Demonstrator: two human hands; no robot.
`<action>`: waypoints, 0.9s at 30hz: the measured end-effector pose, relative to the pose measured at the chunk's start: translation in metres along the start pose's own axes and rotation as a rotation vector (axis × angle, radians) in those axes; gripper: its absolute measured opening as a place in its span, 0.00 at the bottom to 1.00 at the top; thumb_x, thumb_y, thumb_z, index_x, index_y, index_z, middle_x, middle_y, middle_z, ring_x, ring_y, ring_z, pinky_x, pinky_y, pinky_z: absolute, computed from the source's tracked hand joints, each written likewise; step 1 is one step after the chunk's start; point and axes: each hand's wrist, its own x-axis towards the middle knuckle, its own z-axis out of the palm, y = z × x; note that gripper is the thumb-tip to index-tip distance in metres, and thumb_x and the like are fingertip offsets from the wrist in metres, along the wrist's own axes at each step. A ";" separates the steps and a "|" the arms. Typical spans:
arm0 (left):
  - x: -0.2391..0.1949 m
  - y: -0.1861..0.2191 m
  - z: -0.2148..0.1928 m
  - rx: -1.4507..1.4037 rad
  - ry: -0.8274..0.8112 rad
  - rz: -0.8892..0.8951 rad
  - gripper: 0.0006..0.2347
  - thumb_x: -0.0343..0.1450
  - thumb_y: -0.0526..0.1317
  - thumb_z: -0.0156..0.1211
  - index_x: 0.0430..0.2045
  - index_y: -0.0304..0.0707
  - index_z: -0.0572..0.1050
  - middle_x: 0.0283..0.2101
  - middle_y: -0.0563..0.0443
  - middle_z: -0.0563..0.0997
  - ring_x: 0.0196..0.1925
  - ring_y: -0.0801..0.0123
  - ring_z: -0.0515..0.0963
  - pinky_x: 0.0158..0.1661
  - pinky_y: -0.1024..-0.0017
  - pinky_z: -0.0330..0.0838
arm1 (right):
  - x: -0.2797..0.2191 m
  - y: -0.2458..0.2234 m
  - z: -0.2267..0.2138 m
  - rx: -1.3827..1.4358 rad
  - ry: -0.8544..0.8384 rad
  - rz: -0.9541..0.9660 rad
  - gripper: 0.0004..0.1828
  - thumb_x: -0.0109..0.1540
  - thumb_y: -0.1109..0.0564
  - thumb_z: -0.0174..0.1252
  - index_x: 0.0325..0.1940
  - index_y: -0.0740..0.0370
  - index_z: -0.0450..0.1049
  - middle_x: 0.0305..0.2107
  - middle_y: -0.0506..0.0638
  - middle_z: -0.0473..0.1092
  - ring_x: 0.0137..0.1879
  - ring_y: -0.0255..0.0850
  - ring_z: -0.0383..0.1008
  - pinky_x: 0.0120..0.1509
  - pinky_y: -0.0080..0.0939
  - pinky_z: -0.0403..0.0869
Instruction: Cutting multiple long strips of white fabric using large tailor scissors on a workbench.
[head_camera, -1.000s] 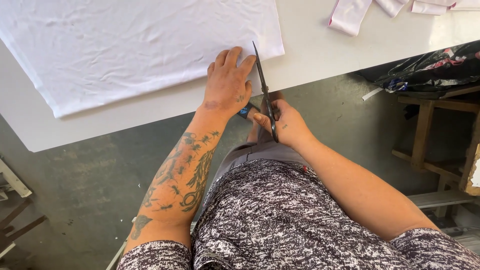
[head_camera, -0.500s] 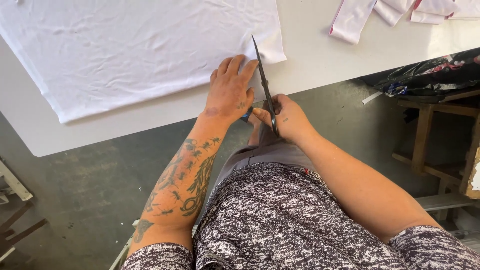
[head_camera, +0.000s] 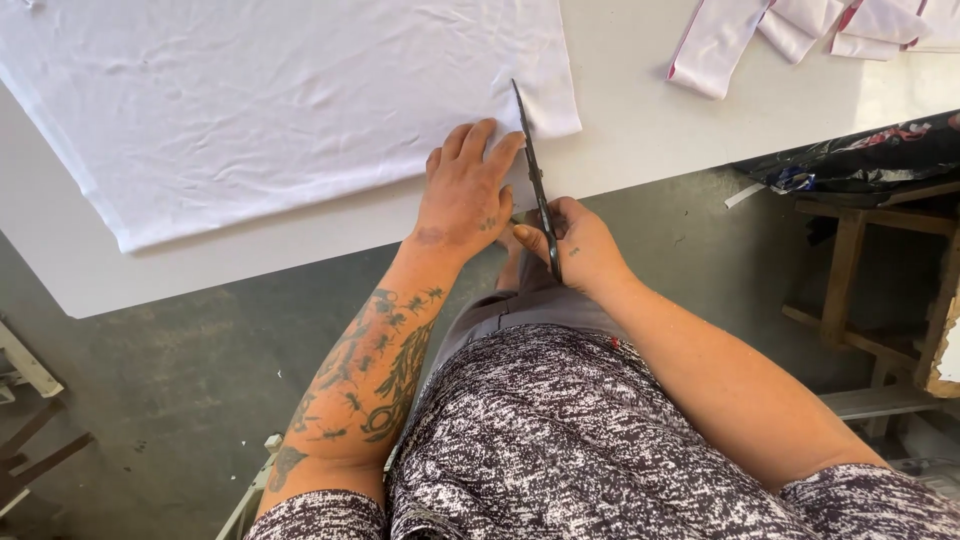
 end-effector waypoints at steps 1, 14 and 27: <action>0.000 0.000 0.000 -0.001 0.001 0.001 0.28 0.73 0.43 0.62 0.71 0.55 0.64 0.70 0.42 0.65 0.76 0.48 0.61 0.66 0.47 0.65 | -0.003 -0.004 -0.001 -0.001 0.001 0.000 0.42 0.60 0.26 0.72 0.56 0.66 0.75 0.23 0.49 0.73 0.30 0.42 0.79 0.41 0.40 0.74; -0.009 -0.014 0.024 -0.126 0.268 0.093 0.16 0.73 0.36 0.54 0.57 0.49 0.73 0.67 0.42 0.67 0.73 0.45 0.66 0.64 0.47 0.67 | -0.002 -0.067 -0.015 -0.002 -0.014 0.000 0.46 0.59 0.25 0.70 0.58 0.70 0.74 0.21 0.48 0.70 0.27 0.40 0.78 0.40 0.39 0.72; -0.010 -0.023 0.033 -0.086 0.258 0.147 0.13 0.73 0.38 0.52 0.52 0.52 0.74 0.64 0.46 0.71 0.72 0.48 0.68 0.66 0.49 0.64 | 0.006 -0.077 -0.018 -0.071 -0.025 0.017 0.47 0.60 0.22 0.67 0.59 0.68 0.74 0.21 0.48 0.71 0.27 0.40 0.79 0.39 0.39 0.72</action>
